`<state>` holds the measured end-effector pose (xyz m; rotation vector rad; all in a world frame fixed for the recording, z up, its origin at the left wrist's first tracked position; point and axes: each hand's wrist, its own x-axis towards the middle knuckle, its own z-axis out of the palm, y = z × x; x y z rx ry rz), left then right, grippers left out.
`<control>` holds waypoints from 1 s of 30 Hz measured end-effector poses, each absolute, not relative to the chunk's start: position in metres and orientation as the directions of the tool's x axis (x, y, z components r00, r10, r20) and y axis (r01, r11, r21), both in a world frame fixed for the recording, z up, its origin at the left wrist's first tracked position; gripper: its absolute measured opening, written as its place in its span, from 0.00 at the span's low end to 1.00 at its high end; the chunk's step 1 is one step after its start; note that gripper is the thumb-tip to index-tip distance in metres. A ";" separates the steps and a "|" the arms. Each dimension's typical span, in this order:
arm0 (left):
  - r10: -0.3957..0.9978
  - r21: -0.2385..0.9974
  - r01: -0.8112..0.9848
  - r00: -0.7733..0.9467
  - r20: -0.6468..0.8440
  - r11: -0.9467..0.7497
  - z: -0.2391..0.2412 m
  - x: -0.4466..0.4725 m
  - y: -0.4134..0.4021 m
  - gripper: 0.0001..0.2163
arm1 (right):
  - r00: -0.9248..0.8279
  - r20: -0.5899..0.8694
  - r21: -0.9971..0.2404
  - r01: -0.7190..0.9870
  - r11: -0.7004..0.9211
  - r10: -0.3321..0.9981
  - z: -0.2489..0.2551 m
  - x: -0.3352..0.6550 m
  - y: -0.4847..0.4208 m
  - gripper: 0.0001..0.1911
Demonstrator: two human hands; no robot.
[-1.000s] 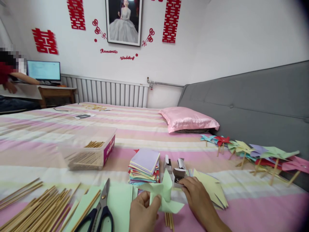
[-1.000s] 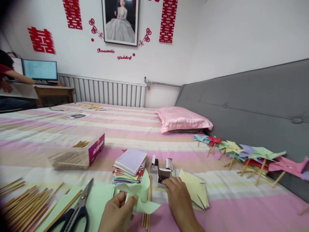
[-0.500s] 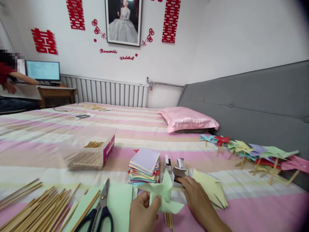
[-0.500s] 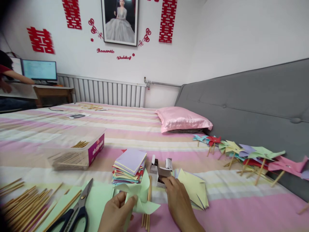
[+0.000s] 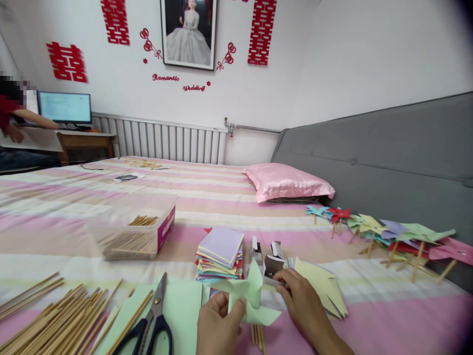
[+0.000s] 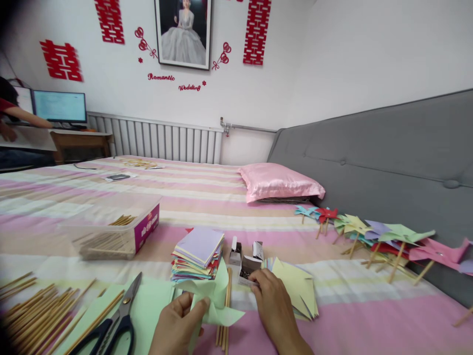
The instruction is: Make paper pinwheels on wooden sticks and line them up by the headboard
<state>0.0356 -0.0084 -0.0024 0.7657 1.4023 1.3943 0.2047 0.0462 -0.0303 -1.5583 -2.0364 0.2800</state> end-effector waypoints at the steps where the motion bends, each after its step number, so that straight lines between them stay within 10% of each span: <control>1: 0.926 0.969 -0.200 -0.319 -0.204 0.145 -0.002 0.036 -0.008 0.09 | -0.176 0.291 -0.480 0.823 0.303 0.940 -0.031 0.205 0.046 0.11; 30: 0.916 0.958 -0.233 -0.322 -0.240 0.169 -0.001 0.036 -0.007 0.12 | -0.156 0.270 -0.525 0.804 0.280 0.950 -0.034 0.203 0.045 0.14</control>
